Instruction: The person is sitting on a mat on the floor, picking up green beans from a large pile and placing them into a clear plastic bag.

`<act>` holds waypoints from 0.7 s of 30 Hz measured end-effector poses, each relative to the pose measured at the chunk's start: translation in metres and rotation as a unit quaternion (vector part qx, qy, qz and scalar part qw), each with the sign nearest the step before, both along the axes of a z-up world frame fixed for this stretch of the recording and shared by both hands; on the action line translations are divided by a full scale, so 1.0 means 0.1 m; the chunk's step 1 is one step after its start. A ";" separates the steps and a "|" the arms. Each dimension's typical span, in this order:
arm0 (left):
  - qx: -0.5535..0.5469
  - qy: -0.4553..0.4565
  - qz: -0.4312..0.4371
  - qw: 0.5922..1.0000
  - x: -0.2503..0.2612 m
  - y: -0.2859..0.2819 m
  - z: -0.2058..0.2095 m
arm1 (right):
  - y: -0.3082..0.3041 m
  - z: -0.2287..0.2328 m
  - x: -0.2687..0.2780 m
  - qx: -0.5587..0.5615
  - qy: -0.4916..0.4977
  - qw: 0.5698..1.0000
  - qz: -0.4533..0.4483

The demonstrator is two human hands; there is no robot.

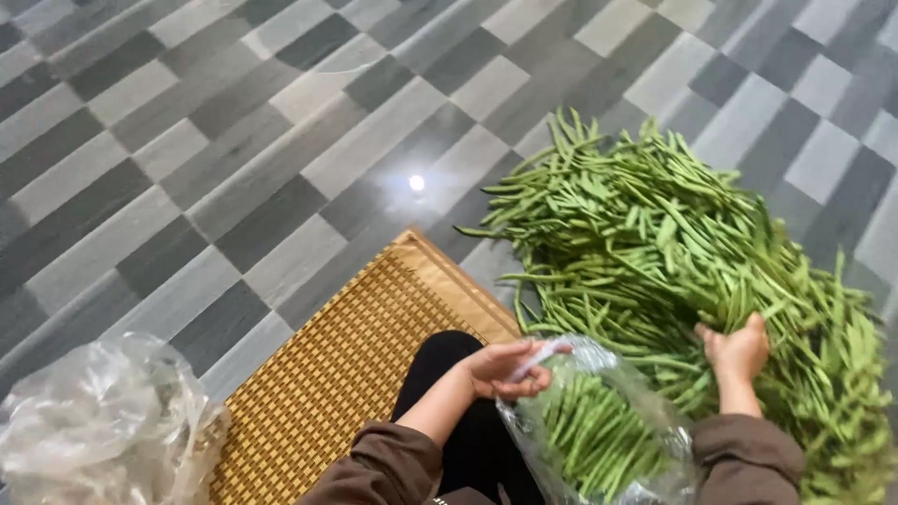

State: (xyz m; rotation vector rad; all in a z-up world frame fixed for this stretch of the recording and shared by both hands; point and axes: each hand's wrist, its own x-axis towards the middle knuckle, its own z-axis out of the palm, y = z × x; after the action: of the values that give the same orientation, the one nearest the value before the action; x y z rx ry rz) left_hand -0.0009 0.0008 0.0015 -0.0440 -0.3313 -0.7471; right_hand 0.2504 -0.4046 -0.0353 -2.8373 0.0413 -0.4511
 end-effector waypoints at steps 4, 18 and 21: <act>0.045 -0.015 0.014 0.999 -0.01 0.01 0.10 | -0.16 0.54 -0.09 0.051 0.014 0.998 -0.031; 0.066 -0.018 0.017 0.998 -0.06 0.03 0.09 | -0.12 1.70 -0.36 0.294 0.144 0.934 0.143; 0.049 -0.021 0.011 0.999 -0.05 0.03 0.05 | -0.15 1.25 -0.19 0.252 0.227 0.933 0.119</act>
State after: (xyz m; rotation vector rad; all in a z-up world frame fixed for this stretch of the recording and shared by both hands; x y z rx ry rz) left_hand -0.0061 0.0041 0.0067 0.0683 -0.3337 -0.7430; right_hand 0.2310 -0.4196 0.0894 -2.3336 -0.0865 0.2453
